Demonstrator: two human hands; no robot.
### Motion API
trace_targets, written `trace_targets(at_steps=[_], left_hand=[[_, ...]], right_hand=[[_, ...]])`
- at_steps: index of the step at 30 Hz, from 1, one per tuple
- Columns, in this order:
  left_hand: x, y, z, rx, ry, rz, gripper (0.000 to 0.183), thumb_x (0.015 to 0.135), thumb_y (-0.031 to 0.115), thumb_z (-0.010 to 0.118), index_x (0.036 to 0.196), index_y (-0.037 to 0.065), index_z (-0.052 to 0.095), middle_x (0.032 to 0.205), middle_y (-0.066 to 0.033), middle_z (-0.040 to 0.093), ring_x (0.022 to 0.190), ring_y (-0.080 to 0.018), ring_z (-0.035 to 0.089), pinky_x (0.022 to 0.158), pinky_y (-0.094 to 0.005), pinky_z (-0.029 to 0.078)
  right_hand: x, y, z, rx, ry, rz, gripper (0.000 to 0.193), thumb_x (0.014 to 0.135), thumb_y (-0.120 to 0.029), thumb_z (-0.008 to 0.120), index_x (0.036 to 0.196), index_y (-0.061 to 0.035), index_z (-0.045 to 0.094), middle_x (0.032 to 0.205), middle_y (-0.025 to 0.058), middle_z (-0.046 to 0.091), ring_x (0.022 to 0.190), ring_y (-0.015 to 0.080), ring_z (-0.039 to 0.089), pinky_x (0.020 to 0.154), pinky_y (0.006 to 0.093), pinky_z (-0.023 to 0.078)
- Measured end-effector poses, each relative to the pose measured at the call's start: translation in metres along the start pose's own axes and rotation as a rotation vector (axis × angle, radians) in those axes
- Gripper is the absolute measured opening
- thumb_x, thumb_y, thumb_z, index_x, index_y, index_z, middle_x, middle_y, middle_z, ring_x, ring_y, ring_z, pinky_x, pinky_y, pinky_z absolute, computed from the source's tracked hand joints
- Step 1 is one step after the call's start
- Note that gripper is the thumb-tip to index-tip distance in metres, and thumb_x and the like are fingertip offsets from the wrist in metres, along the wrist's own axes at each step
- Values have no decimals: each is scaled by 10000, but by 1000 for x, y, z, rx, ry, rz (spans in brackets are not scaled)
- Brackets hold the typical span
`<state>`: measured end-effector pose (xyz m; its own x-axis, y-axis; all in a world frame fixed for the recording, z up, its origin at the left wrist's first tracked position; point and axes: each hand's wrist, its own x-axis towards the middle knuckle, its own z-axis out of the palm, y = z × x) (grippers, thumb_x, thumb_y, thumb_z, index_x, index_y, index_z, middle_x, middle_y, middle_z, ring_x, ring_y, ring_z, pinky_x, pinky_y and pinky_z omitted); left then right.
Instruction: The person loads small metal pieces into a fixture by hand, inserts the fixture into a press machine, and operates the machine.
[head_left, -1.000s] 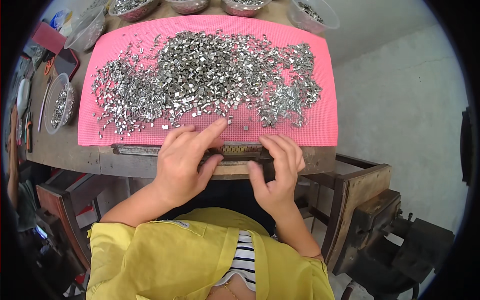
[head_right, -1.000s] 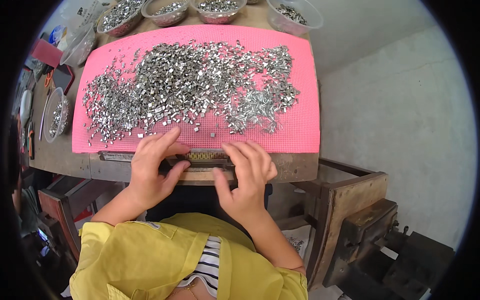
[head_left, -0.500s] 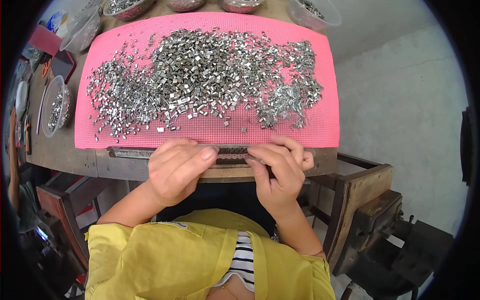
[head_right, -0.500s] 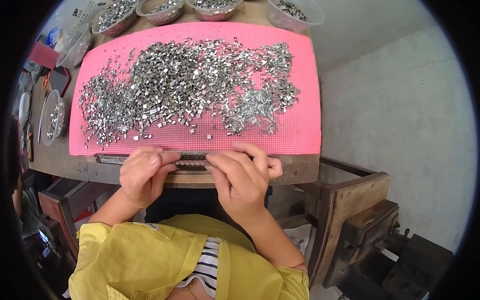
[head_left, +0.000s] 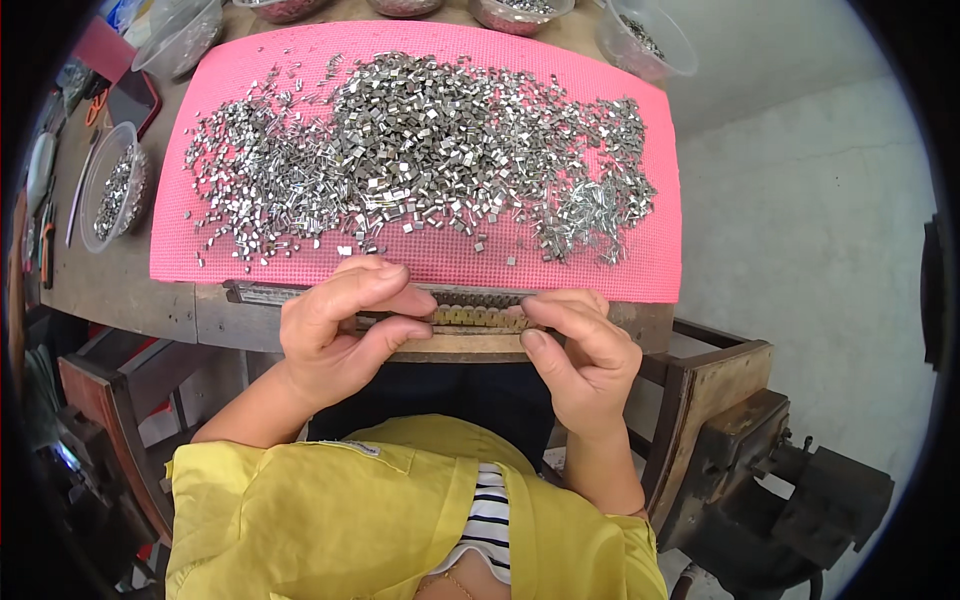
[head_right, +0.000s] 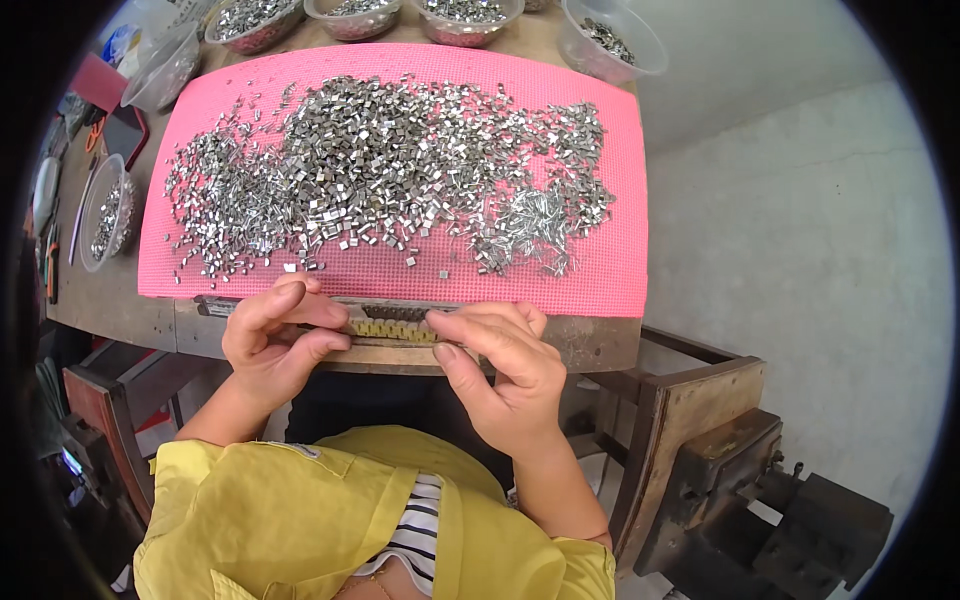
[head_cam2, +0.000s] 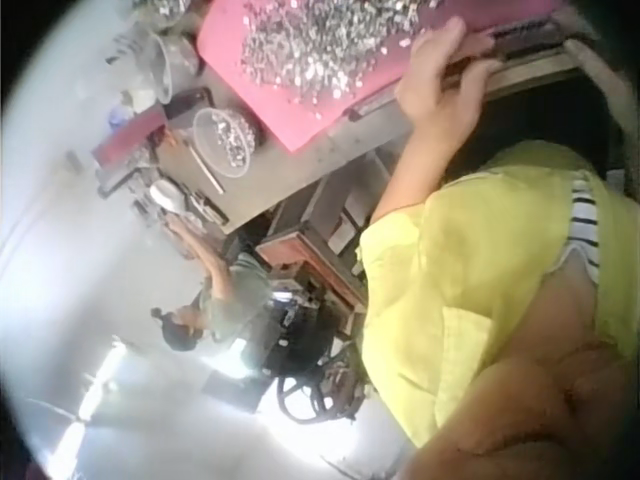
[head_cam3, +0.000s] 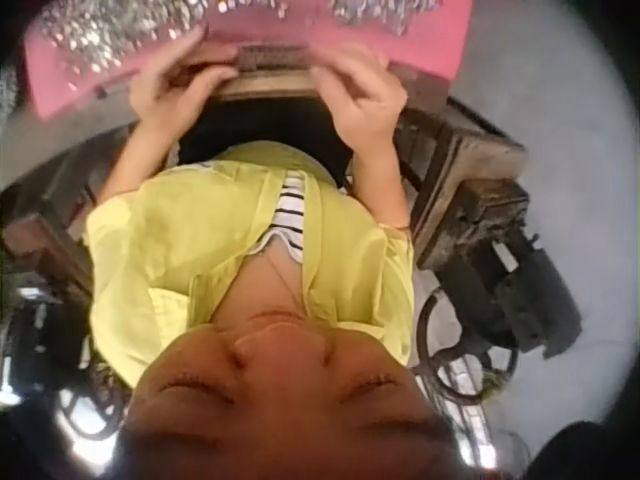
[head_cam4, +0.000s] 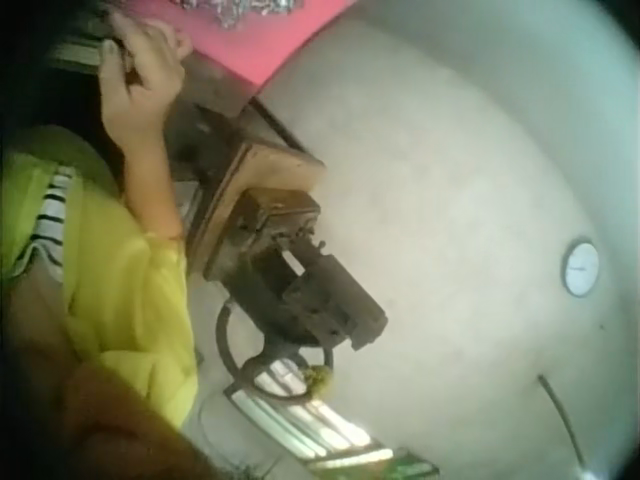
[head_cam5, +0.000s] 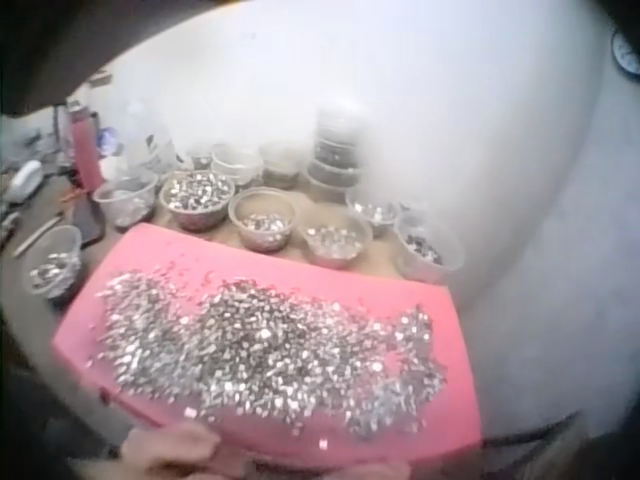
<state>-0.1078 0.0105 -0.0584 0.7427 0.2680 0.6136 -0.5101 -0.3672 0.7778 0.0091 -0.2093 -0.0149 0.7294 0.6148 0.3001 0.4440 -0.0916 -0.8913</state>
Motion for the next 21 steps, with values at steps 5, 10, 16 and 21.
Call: trace_targets(at_steps=[5,10,16,21], left_hand=[[-3,-3,-1,-81,32,5,591,795,-83,843,1330,-19,601,926,-133,785,870,-235,782,922,-394,545],[0,-2,-4,-94,12,-17,571,790,-85,847,1311,-26,620,925,-135,781,871,-237,779,888,-383,559],[0,-5,-4,-143,39,-31,561,789,-85,848,1301,-30,626,925,-140,777,873,-245,776,872,-383,570],[2,-7,-5,-114,11,35,583,788,-83,852,1318,-34,613,940,-147,773,900,-258,774,868,-385,575]], right_hand=[[-1,-7,-2,7,-64,52,320,845,99,730,1162,52,721,1063,151,770,1001,216,681,957,359,462],[-4,-3,-4,70,-55,108,309,869,110,711,1176,74,701,1059,147,718,1015,217,692,909,316,526],[-3,-2,-2,98,-47,139,296,880,104,712,1175,86,697,1089,142,693,1001,203,689,902,304,531],[4,-15,2,143,0,221,268,860,62,752,1127,35,732,1047,94,733,950,165,666,915,314,470]])
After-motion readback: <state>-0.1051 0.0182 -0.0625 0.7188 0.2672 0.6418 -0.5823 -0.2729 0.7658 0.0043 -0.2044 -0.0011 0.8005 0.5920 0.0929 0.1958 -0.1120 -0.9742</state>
